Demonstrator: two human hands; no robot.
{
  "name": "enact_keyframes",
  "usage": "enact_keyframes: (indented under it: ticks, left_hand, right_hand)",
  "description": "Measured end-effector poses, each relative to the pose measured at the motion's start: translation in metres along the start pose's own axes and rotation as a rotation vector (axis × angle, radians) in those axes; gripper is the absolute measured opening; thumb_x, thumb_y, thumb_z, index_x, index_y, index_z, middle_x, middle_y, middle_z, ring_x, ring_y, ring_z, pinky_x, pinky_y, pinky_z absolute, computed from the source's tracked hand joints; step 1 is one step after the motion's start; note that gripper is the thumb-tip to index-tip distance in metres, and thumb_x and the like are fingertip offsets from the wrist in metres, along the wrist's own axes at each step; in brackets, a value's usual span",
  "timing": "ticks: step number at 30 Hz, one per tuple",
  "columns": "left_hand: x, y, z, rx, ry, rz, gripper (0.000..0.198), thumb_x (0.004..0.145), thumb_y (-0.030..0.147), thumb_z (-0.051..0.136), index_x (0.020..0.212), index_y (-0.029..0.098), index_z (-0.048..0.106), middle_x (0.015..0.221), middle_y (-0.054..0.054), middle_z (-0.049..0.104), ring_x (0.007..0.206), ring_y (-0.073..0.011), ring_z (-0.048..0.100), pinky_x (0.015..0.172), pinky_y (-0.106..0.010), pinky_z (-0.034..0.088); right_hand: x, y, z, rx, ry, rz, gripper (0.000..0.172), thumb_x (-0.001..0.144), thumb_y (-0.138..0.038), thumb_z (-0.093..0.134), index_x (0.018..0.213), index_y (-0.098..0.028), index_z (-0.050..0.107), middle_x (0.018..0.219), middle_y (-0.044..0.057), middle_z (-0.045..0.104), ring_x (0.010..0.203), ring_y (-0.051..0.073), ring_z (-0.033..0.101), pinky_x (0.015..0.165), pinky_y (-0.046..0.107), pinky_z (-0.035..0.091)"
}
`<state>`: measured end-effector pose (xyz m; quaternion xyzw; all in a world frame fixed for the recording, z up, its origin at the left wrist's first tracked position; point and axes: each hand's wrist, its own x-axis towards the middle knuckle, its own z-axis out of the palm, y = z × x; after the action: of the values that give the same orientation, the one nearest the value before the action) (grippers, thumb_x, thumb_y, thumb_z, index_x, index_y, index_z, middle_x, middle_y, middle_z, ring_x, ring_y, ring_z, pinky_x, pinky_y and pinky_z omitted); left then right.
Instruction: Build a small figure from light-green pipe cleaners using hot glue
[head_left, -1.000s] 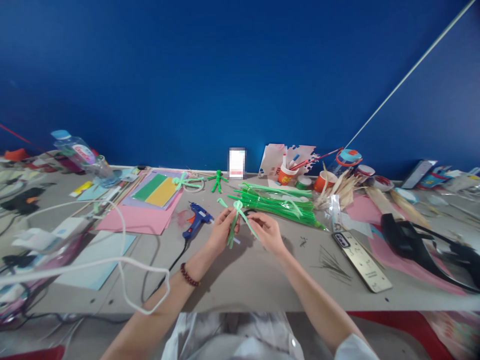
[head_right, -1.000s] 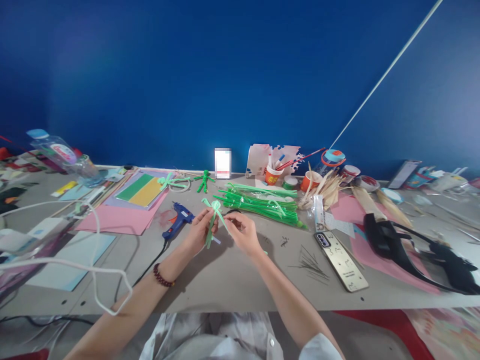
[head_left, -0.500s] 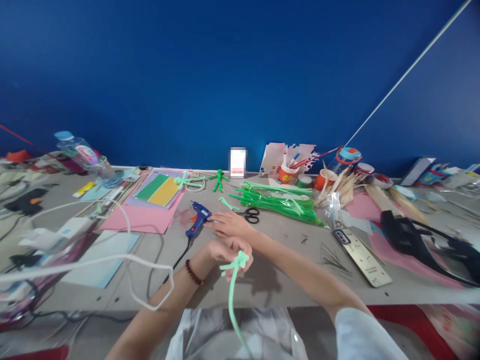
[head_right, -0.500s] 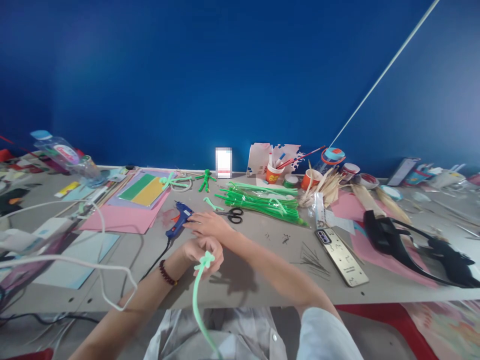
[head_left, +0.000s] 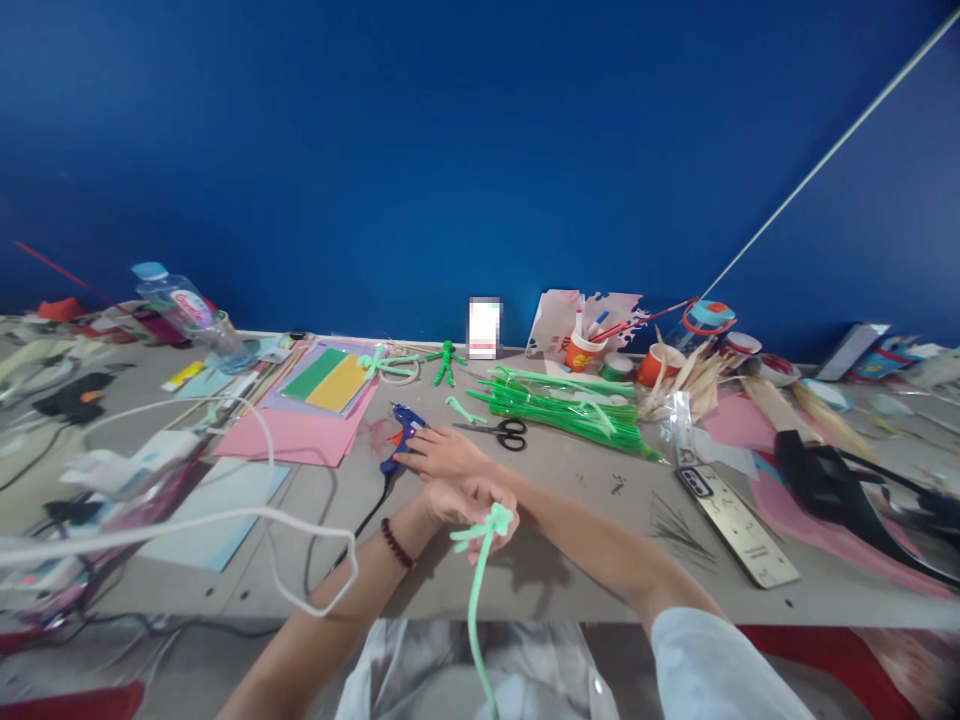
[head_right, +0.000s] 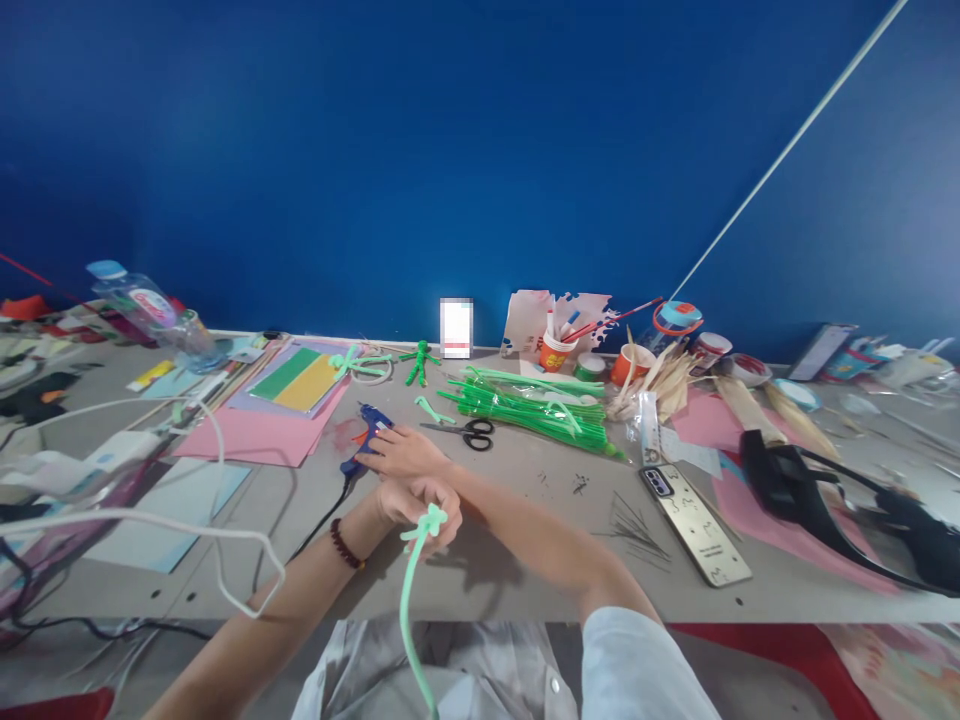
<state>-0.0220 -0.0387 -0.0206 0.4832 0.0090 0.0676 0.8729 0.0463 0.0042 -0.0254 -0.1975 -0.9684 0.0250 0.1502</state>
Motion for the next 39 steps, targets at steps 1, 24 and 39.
enact_keyframes:
  ticks: [1,24,39]
  left_hand:
    - [0.0,0.001,0.001,-0.011,0.022,0.017,0.041,0.057,0.051,0.073,0.067,0.015,0.055,0.054,-0.003,0.054,0.036,-0.0112,0.046,0.033,-0.023,0.033]
    - [0.017,0.014,-0.007,0.192,1.105,0.514,0.024,0.074,0.037,0.065,0.077,0.018,0.051,0.057,0.004,0.051,0.05,-0.0086,0.051,0.05,-0.021,0.044]
    - [0.009,0.011,-0.009,1.618,1.298,0.701,0.015,0.085,0.017,0.05,0.093,0.019,0.063,0.088,-0.006,0.068,0.083,-0.017,0.061,0.075,-0.032,0.045]
  right_hand:
    - [0.002,0.001,0.001,0.039,0.001,0.007,0.032,0.086,-0.016,0.051,0.117,-0.021,0.058,0.116,0.009,0.062,0.107,0.022,0.049,0.086,0.033,0.035]
    - [-0.079,-0.008,-0.076,1.012,0.789,0.831,0.017,0.076,-0.036,0.061,0.079,-0.02,0.066,0.08,0.003,0.062,0.071,0.015,0.054,0.064,0.027,0.044]
    - [-0.085,-0.009,-0.049,1.75,0.841,0.838,0.023,0.067,-0.04,0.073,0.076,-0.02,0.07,0.084,0.002,0.066,0.081,0.016,0.056,0.078,0.029,0.041]
